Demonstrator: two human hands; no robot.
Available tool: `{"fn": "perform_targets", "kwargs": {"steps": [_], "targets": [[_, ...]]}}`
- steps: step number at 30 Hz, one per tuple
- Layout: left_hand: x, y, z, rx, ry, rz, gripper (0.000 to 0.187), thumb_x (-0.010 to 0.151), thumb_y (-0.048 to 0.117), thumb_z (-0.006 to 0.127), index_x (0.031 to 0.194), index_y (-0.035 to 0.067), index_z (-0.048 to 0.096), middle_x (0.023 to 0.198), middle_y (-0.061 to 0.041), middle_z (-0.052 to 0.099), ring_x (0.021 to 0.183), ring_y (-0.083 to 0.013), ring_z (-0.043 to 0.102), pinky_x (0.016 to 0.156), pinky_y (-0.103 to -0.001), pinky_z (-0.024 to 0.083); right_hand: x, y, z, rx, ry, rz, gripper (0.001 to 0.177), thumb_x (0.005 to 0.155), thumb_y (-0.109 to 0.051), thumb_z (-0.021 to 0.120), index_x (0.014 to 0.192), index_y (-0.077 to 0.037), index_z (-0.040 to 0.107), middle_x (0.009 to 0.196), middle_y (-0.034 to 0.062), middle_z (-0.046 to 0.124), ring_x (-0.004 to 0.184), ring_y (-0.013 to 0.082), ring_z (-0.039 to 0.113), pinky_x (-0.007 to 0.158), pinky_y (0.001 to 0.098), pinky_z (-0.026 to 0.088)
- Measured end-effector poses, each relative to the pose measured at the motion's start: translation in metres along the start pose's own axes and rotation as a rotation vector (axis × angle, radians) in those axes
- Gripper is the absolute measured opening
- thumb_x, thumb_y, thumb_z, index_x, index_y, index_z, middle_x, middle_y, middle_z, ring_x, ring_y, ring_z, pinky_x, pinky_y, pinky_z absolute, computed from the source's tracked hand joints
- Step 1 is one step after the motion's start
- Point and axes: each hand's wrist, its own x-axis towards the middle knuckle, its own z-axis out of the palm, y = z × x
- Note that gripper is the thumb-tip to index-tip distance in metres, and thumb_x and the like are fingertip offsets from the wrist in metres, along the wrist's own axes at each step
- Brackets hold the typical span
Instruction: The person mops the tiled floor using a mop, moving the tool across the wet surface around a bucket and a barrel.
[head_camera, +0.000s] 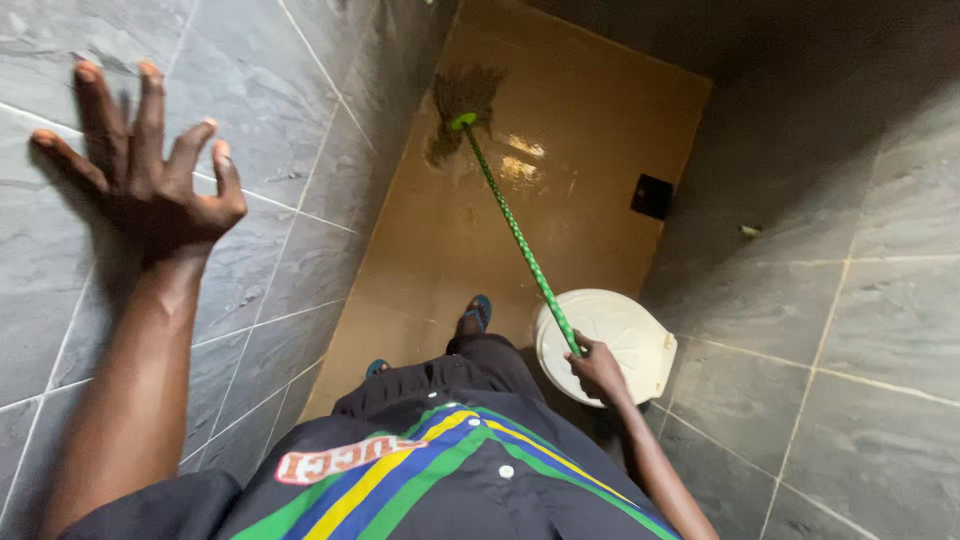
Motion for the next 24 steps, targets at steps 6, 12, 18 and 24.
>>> {"fn": "perform_targets", "kwargs": {"steps": [6, 12, 18, 24], "targets": [[-0.013, -0.023, 0.005, 0.464, 0.168, 0.383, 0.013, 0.114, 0.026, 0.077, 0.109, 0.027, 0.089, 0.174, 0.001, 0.073, 0.186, -0.0328, 0.029, 0.144, -0.064, -0.011, 0.094, -0.139, 0.045, -0.307, 0.324, -0.386, 0.049, 0.103, -0.045, 0.081, 0.133, -0.007, 0.079, 0.113, 0.0246, 0.083, 0.110, 0.0479, 0.081, 0.095, 0.0601, 0.064], [-0.058, 0.011, -0.010, -0.135, -0.074, 0.143, 0.008, 0.113, 0.018, 0.087, 0.117, 0.012, 0.086, 0.145, -0.012, 0.083, 0.155, -0.0321, 0.073, 0.140, -0.055, 0.048, 0.194, -0.315, 0.032, -0.227, 0.279, -0.181, 0.046, 0.109, -0.050, 0.080, 0.112, -0.004, 0.077, 0.101, 0.0173, 0.085, 0.090, 0.0307, 0.085, 0.080, 0.0507, 0.069], [-0.151, 0.075, 0.006, -0.496, -0.235, -0.010, 0.014, 0.106, 0.010, 0.080, 0.118, 0.011, 0.089, 0.130, -0.008, 0.091, 0.144, -0.0264, 0.081, 0.124, -0.043, 0.061, 0.209, -0.319, 0.000, -0.102, 0.285, -0.169, 0.026, 0.109, -0.032, 0.080, 0.112, -0.007, 0.074, 0.085, 0.0110, 0.080, 0.066, 0.0239, 0.074, 0.058, 0.0464, 0.059], [-0.174, 0.075, 0.017, -0.717, -0.282, -0.175, 0.022, 0.108, 0.012, 0.081, 0.127, 0.007, 0.088, 0.130, -0.010, 0.091, 0.131, -0.0224, 0.085, 0.115, -0.038, 0.064, 0.115, -0.179, 0.045, 0.175, 0.131, -0.309, 0.030, 0.117, -0.028, 0.071, 0.130, 0.000, 0.070, 0.071, 0.0101, 0.066, 0.051, 0.0230, 0.062, 0.045, 0.0462, 0.050]]}}
